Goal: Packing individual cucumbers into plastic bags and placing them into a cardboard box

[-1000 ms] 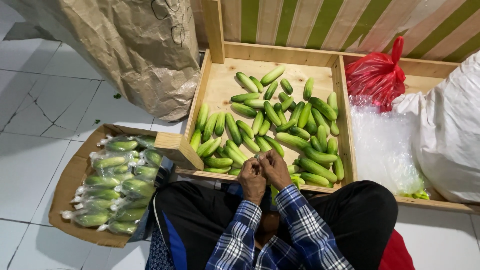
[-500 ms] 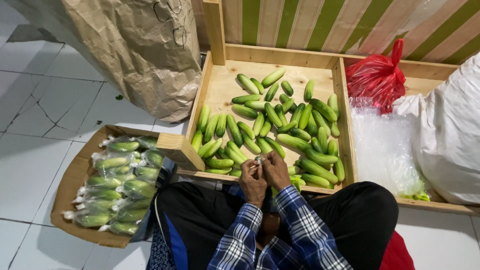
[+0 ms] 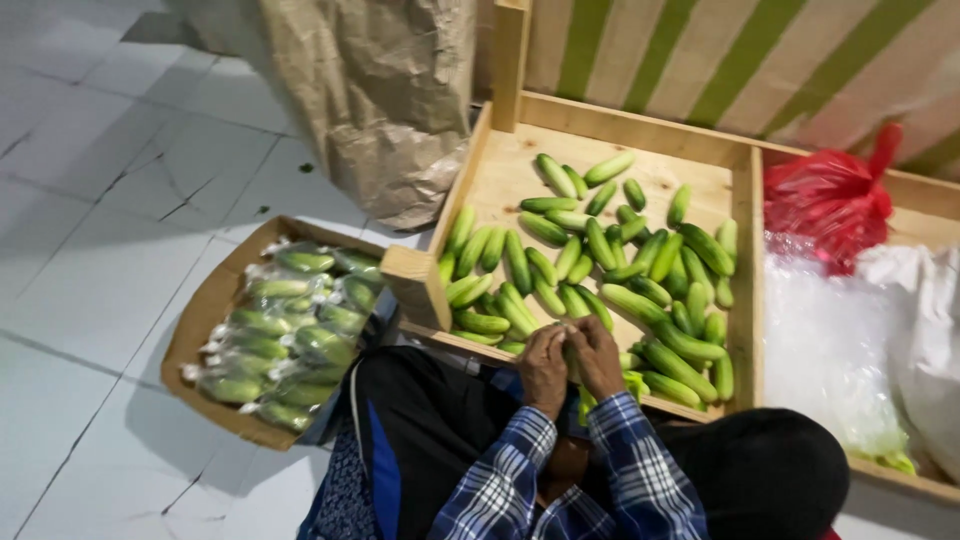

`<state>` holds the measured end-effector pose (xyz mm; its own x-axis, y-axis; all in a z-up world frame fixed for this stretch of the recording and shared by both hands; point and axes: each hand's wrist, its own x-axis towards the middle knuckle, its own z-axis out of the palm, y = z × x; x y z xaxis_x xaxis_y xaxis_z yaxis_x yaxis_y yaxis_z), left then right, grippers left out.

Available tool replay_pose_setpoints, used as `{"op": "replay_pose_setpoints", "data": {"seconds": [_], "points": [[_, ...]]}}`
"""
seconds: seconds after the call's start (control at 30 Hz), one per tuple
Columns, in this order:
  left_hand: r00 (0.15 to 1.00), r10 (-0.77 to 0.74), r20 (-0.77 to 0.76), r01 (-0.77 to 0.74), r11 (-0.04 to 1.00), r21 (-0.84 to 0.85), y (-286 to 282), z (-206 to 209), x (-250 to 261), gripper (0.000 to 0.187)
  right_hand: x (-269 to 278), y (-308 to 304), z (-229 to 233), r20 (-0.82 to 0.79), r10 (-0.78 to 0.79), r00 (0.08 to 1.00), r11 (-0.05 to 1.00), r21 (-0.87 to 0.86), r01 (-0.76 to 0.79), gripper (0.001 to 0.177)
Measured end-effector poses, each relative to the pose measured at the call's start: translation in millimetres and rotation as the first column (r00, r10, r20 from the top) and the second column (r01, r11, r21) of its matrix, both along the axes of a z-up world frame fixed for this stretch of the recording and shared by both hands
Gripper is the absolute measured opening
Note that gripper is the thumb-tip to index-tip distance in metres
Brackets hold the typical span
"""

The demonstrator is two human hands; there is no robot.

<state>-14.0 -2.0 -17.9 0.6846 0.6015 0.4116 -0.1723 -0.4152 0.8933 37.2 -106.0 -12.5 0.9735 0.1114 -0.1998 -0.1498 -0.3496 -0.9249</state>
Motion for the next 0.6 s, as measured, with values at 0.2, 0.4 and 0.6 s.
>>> {"op": "replay_pose_setpoints", "data": {"seconds": [0.2, 0.4, 0.6], "points": [[0.999, 0.019, 0.041, -0.017, 0.998, -0.055, 2, 47, -6, 0.014, -2, -2, 20, 0.11, 0.001, 0.994, 0.987, 0.161, -0.019, 0.024], [0.986, 0.057, 0.157, -0.08, 0.986, 0.145, 22, 139, -25, 0.014, -35, 27, 105, 0.363, -0.024, 0.931, 0.959, 0.272, -0.082, 0.024], [0.98, -0.024, 0.198, 0.022, 1.0, 0.012, 61, 209, -67, 0.015, -73, 50, 172, 0.507, 0.202, 0.838, 0.905, 0.23, -0.358, 0.071]]}}
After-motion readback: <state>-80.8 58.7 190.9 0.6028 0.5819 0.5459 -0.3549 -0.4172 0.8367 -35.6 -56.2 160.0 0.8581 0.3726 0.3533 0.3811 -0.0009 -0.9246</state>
